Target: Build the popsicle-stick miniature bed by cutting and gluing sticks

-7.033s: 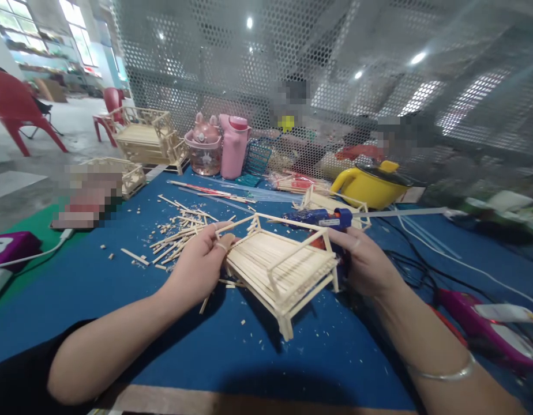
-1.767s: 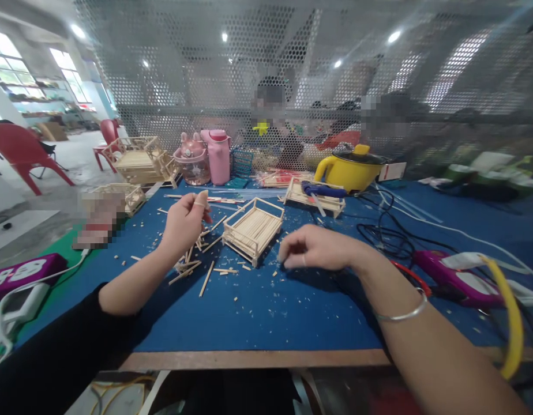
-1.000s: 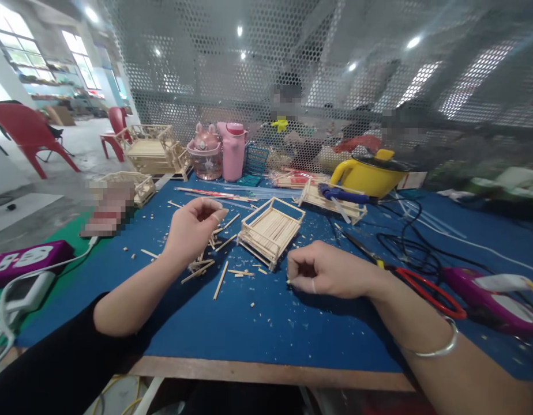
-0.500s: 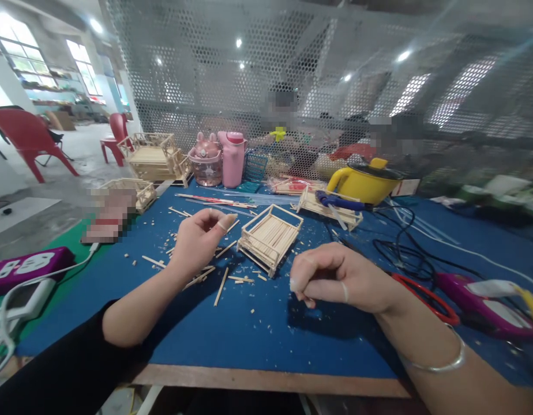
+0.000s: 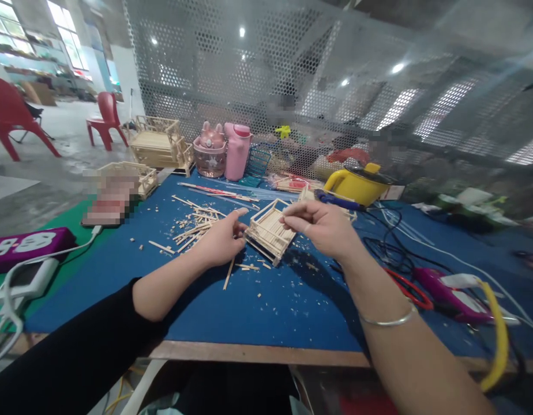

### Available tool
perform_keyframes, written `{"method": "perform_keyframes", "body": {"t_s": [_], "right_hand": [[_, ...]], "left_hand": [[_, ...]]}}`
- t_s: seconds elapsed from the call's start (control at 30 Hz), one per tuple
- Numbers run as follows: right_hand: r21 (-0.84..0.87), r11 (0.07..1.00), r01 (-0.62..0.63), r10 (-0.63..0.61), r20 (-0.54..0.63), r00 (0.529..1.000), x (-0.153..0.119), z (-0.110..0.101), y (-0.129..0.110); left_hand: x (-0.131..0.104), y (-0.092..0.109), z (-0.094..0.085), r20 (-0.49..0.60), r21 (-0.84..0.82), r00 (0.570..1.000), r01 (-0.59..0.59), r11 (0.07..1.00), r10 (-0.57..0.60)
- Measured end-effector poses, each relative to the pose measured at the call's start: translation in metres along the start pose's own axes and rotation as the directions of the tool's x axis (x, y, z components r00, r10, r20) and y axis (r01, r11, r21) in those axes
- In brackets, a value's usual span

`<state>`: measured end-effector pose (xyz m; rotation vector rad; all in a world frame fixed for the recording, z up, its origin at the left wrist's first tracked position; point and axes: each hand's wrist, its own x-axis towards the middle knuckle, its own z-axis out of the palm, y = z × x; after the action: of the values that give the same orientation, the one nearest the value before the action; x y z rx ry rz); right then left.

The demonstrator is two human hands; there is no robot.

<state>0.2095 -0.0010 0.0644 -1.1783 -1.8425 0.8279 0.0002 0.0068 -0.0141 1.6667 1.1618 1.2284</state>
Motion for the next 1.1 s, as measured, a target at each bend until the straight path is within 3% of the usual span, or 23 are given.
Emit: {"method": "perform_keyframes", "body": {"t_s": [0.17,0.37,0.6,0.7,0.77,0.83,0.97,1.03,1.1], "right_hand": [[0.096,0.983,-0.159,0.151,0.086,0.985,-0.003,0.007,0.025],[0.019,0.981,-0.192,0.188,0.124,0.974,-0.007,0.004,0.028],[-0.037,0.997,-0.071,0.073,0.076,0.994,-0.008,-0.004,0.027],[-0.12,0.992,0.028,-0.021,0.056,0.998,-0.01,-0.008,0.023],[-0.236,0.96,0.15,-0.147,0.032,0.989,-0.012,-0.009,0.02],[-0.349,0.891,0.289,-0.303,0.015,0.953,-0.015,-0.009,0.015],[-0.475,0.712,0.517,-0.577,0.023,0.816,-0.025,0.0,0.003],[-0.498,0.632,0.593,-0.658,0.058,0.75,-0.029,0.005,-0.001],[-0.496,0.589,0.638,-0.69,0.102,0.717,-0.031,0.01,-0.004]], "left_hand": [[-0.004,0.002,0.005,0.047,0.042,0.999,0.018,0.999,-0.02],[-0.012,0.014,0.009,0.13,0.102,0.988,0.064,0.993,-0.077],[-0.023,0.027,0.013,0.245,0.199,0.962,0.074,0.977,-0.123],[-0.029,0.032,0.014,0.205,0.263,0.975,0.03,0.964,-0.087],[-0.031,0.036,0.013,0.131,0.307,0.991,-0.027,0.951,-0.014],[-0.033,0.04,0.012,0.044,0.276,0.993,-0.12,0.954,0.112],[-0.035,0.044,0.012,-0.081,0.093,0.931,-0.348,0.933,0.355],[-0.036,0.045,0.014,-0.058,0.0,0.929,-0.366,0.931,0.365],[-0.038,0.046,0.016,-0.018,-0.096,0.941,-0.339,0.936,0.338]]}}
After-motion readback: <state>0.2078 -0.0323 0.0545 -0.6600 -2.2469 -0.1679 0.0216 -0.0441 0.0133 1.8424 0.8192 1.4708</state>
